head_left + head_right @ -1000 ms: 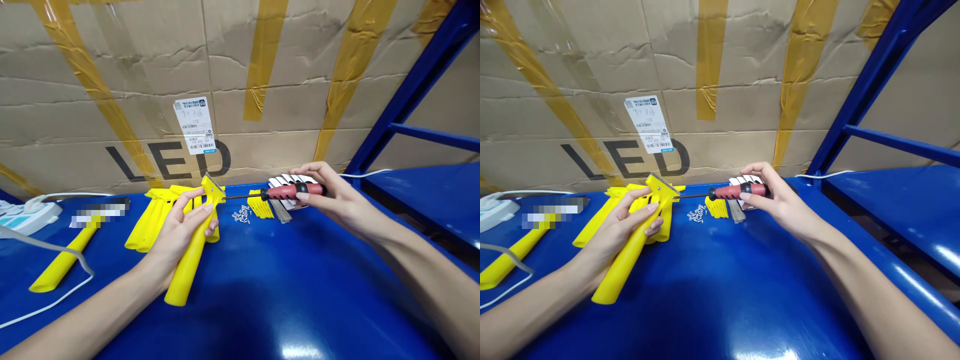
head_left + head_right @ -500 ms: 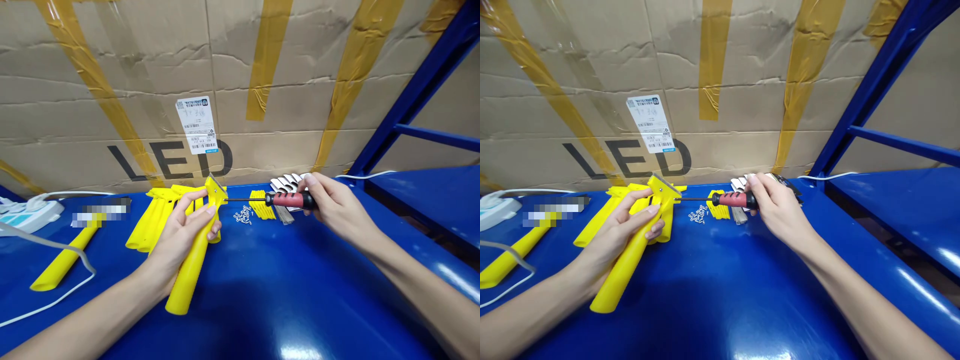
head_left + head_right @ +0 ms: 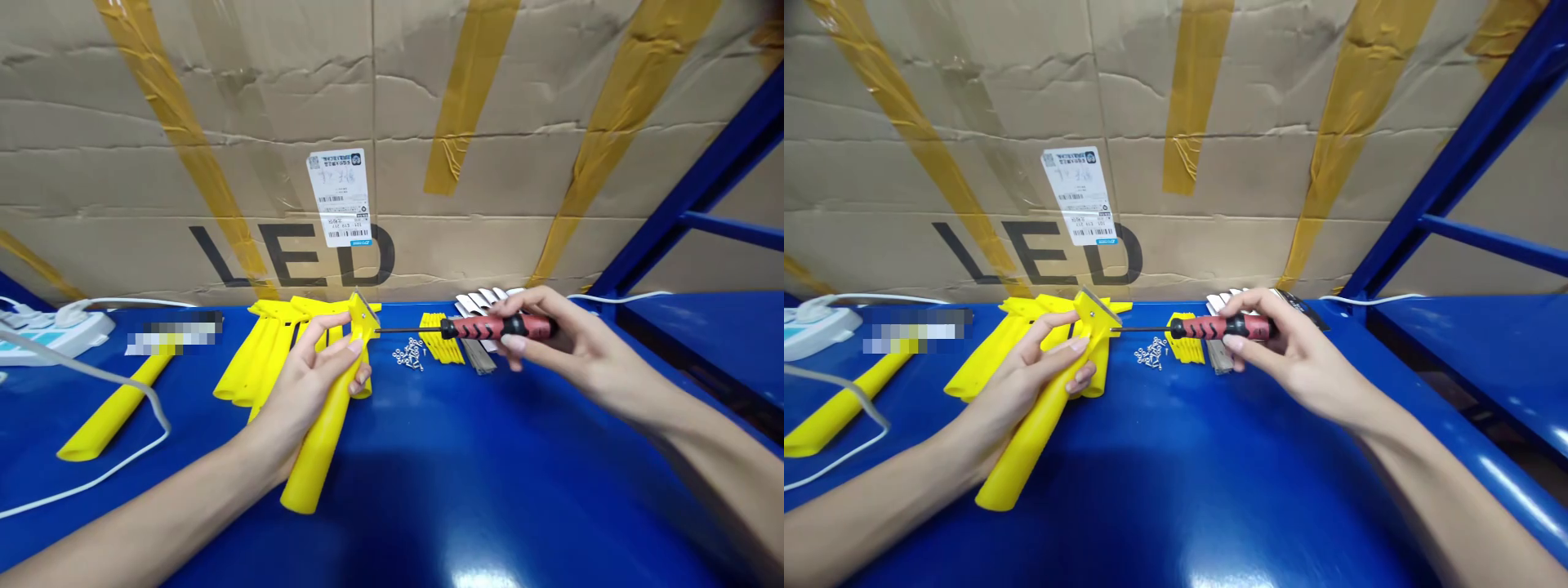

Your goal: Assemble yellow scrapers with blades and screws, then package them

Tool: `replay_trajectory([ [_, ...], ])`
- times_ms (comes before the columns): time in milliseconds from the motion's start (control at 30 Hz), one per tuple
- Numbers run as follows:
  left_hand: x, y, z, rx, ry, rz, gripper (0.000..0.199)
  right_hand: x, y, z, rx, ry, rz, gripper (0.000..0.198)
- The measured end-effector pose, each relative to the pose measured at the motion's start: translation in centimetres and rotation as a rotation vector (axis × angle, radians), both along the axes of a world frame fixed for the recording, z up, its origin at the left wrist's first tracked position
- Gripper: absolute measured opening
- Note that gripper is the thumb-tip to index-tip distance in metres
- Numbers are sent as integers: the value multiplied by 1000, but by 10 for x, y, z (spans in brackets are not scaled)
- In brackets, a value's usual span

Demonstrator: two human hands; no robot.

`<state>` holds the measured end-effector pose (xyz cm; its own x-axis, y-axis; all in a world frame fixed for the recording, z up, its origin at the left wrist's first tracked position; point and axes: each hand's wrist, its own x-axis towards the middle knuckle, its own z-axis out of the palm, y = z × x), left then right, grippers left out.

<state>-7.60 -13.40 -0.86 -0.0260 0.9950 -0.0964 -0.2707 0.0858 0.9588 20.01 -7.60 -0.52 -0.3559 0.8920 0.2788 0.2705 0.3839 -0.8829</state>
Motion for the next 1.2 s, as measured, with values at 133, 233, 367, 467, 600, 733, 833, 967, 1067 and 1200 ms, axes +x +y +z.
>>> replay_trajectory([
  [133,0,1,1,-2,-12,6,34,-3,0,-4,-24,-36,-167,36],
  [233,0,1,3,30,3,7,33,-6,1,-8,-92,116,-53,31],
  [367,0,-1,4,42,1,-18,31,-7,4,-11,-121,195,-178,29],
  [467,0,-4,4,59,5,-34,29,-6,5,-10,-132,203,-293,33],
  [600,-2,-4,4,47,-16,-20,27,-5,2,-4,-164,239,-69,34],
  [733,-3,-2,0,20,-34,-27,28,-10,-1,-5,-68,107,-255,33],
  [833,-4,-1,-2,17,-16,-5,29,-14,-1,-8,-92,183,-91,30],
  [967,-5,1,0,20,-24,-7,30,-15,0,-11,-92,125,-123,30],
  [1067,-7,3,2,30,-19,-1,31,-16,0,-11,-129,85,-175,37],
  [1200,-8,5,4,49,-14,31,32,-17,-2,-10,-89,143,2,40],
])
